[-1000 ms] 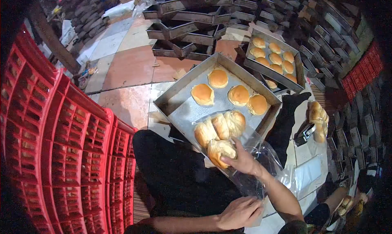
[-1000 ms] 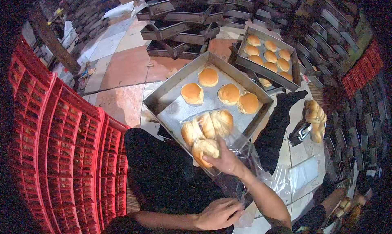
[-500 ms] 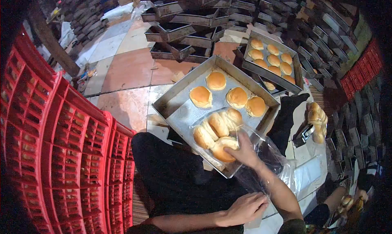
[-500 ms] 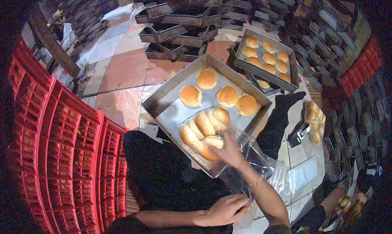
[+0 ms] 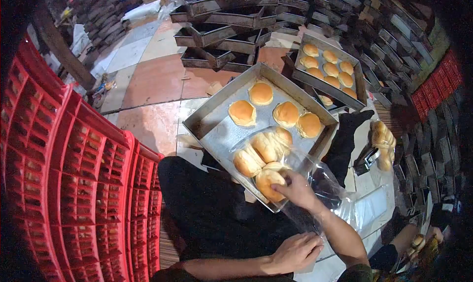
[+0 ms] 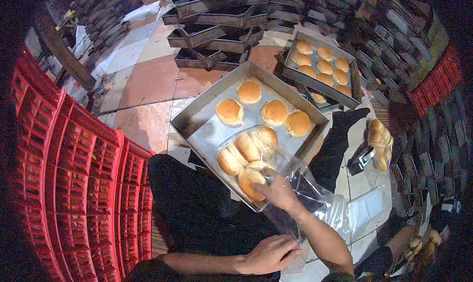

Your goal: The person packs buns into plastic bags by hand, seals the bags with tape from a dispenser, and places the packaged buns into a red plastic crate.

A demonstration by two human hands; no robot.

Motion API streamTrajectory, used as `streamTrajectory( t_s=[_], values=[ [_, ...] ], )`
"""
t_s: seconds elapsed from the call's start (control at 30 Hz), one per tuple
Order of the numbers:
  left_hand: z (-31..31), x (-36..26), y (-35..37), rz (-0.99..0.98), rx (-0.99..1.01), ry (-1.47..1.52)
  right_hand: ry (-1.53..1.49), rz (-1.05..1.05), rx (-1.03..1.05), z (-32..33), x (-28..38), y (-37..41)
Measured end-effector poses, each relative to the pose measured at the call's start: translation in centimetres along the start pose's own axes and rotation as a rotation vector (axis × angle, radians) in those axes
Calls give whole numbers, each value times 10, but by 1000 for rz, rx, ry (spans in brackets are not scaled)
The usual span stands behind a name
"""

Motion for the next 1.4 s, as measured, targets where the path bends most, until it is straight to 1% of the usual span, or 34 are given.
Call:
streamTrajectory(
  t_s=[0.07,0.1,0.13,0.2,0.23,0.27,0.33,0.37,0.43,0.47,0.53,0.6,0.67,0.7,0.73,0.8,0.83,0.87,0.93,0.97,1.03,1.07,1.1,1.13,1.17,1.2,1.23,1.27,1.3,1.33,1.4],
  values=[
    [-4,1,6,4,25,-26,-344,-202,106,-21,-24,-1],
    [-7,5,10,21,37,-17,-270,-161,106,-21,-18,0],
    [-9,9,12,38,49,-9,-272,-160,103,-25,-17,1],
    [-7,12,14,50,34,-35,-4,226,11,-23,14,10],
    [-4,14,15,63,17,-64,112,289,10,-31,7,12],
    [-2,13,14,61,16,-65,113,290,9,-28,11,13],
    [-1,14,11,82,43,-88,160,183,181,-35,9,15],
    [-1,13,10,80,41,-91,161,187,180,-28,15,17],
    [0,9,9,45,31,-60,346,78,127,-9,20,17],
    [0,8,9,43,31,-61,347,79,125,-8,20,17],
    [-2,9,8,55,56,-62,528,239,-204,18,35,21],
    [-7,13,9,56,74,-42,521,248,-187,11,25,16],
    [-10,12,10,60,98,-27,407,393,-147,1,36,15],
    [-5,10,8,56,60,-23,378,313,-53,-7,38,14],
    [-1,7,8,56,23,-16,376,311,-59,-13,43,12],
    [-5,8,9,53,34,-22,474,80,-54,-17,30,3],
    [-7,10,9,61,40,-24,511,18,-45,-24,18,-2],
    [-5,5,9,61,47,-26,506,14,-49,-23,19,-4],
    [-2,-1,6,123,101,-13,354,-116,95,-28,7,-14],
    [0,-5,5,121,107,-16,350,-117,90,-30,-2,-19],
    [2,-4,0,164,107,58,97,-180,89,-42,-52,-38],
    [0,-3,-1,160,109,60,99,-183,85,-49,-78,-47],
    [-8,2,1,198,185,80,-182,-207,126,-65,-104,-55],
    [-15,8,4,237,261,98,-467,-226,164,-76,-116,-57],
    [-18,15,2,233,266,95,-530,-433,243,-29,-41,-24],
    [-18,15,-5,148,195,138,-533,-433,238,-32,-49,-23],
    [-16,12,-8,63,123,180,-811,-421,303,-48,-54,-22],
    [-17,12,-9,62,126,177,-1088,-402,368,-54,-42,-21],
    [-20,12,-9,69,148,197,-1034,-476,312,-50,-40,-10],
    [-23,12,-9,76,170,219,-1035,-475,310,-52,-43,-7],
    [-25,15,-5,70,152,203,-266,-91,161,-29,-23,-8]
  ],
)
Point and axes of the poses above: each hand's wrist, its own y-axis away from the middle knuckle, its own z-axis out of the back of the hand, x = y × z, the point moved 9 cm from there along -y, towards the middle knuckle
